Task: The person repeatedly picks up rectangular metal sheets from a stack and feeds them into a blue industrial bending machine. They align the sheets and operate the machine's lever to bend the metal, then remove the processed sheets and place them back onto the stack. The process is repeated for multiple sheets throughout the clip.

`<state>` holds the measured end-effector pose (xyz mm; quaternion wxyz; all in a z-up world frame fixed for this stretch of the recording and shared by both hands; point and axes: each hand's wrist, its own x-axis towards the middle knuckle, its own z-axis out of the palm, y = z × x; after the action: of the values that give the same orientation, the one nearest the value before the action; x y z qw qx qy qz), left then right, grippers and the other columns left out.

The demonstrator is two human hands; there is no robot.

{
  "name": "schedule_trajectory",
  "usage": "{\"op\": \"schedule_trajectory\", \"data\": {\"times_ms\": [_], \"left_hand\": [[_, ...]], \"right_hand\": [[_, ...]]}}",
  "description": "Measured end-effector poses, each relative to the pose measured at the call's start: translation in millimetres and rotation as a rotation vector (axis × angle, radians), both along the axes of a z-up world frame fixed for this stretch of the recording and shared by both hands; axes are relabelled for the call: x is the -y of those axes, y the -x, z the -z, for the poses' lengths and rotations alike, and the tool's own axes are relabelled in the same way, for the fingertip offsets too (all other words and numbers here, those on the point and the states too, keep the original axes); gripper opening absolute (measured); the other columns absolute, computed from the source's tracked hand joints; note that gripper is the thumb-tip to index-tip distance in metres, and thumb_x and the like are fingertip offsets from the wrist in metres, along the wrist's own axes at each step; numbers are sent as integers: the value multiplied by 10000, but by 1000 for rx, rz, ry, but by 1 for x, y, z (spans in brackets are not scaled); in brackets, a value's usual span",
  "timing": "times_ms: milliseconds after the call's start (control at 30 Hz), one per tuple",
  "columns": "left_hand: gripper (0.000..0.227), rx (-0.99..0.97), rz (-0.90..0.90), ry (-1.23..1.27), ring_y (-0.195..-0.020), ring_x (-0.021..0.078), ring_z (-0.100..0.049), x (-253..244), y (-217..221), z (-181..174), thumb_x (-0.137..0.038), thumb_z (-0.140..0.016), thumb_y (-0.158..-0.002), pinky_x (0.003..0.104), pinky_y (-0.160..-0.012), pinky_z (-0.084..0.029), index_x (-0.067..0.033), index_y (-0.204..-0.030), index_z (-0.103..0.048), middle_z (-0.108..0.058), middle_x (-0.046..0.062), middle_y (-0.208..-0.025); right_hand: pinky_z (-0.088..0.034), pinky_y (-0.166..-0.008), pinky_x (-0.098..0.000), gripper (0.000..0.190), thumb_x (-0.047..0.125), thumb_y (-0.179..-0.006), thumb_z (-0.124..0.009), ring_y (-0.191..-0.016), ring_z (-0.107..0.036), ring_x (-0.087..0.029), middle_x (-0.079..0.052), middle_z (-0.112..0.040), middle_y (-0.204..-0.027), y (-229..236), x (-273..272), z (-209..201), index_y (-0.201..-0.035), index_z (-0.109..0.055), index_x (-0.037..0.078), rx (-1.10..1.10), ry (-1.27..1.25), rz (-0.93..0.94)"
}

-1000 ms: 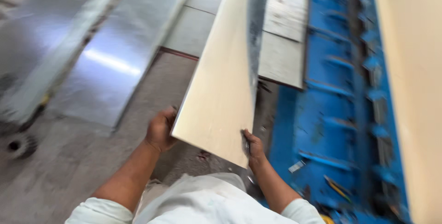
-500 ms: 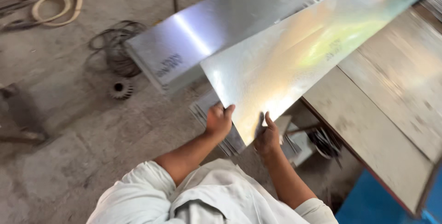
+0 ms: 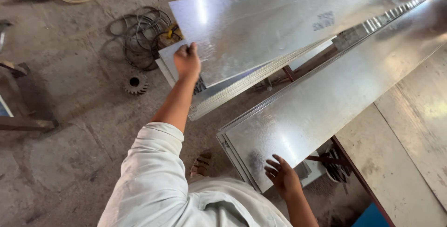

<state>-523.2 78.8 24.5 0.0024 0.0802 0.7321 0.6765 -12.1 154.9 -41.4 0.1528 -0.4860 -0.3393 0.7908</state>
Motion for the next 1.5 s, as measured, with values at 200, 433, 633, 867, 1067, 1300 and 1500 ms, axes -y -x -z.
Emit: {"op": "schedule_trajectory", "data": {"times_ms": [200, 433, 633, 867, 1067, 1300, 1500], "left_hand": [[346, 31, 130, 877, -886, 343, -731, 66, 73, 57, -377, -658, -1017, 462, -724, -576, -45, -956, -734, -734, 195, -961], [389, 59, 123, 934, -1053, 353, -704, 93, 124, 23, -447, -700, -973, 487, -833, -577, -108, -1162, -720, -735, 154, -1163], [969, -161, 368, 1038, -1472, 400, -302, -14, 145, 41, -645, -669, -901, 603, -1142, -315, -123, -1597, -243, -298, 195, -1616], [1397, -69, 437, 1245, -1577, 319, 61, -60, 153, 70, -838, -698, -635, 731, -1184, -12, -201, -1639, 36, 48, 77, -1714], [1306, -127, 442, 1264, -1605, 306, -69, -63, 190, 82, -825, -667, -756, 753, -1212, 42, -77, -1675, -115, -158, 159, -1735], [1347, -209, 468, 1378, -1536, 335, -164, -58, 183, 97, -866, -646, -726, 687, -1178, 76, -56, -1648, -90, -220, 196, -1680], [1253, -197, 473, 1449, -1569, 283, -102, -43, 141, 93, -808, -596, -789, 676, -1178, 83, -65, -1628, -36, -88, 124, -1710]], "right_hand": [[-542, -871, -430, 469, 276, -1022, -524, -953, -654, -297, -202, -663, -1182, -46, -12, 12, -1390, -549, -14, 251, -25, 21], [-520, -808, -440, 434, 262, -1030, -560, -935, -645, -302, -190, -679, -1170, -91, -10, 32, -1395, -589, 29, 477, 26, 119], [-579, -899, -494, 457, 263, -1006, -613, -1016, -707, -331, -172, -718, -1223, -89, -9, 42, -1410, -599, 51, 758, 76, -97], [-551, -1036, -459, 506, 338, -986, -666, -1203, -663, -255, -113, -712, -1307, -104, 4, 50, -1434, -610, 109, 983, -35, -429], [-523, -1054, -467, 563, 378, -992, -654, -1235, -662, -278, -95, -668, -1342, -111, -10, 56, -1489, -533, 143, 1100, 52, -533], [-577, -1062, -478, 569, 379, -991, -645, -1221, -679, -295, -130, -682, -1365, -123, 4, 66, -1491, -515, 139, 1053, 34, -487], [-600, -846, -385, 458, 252, -928, -695, -951, -741, -255, -153, -791, -1064, -125, 24, 80, -1327, -679, 28, 716, -301, -448]]}}
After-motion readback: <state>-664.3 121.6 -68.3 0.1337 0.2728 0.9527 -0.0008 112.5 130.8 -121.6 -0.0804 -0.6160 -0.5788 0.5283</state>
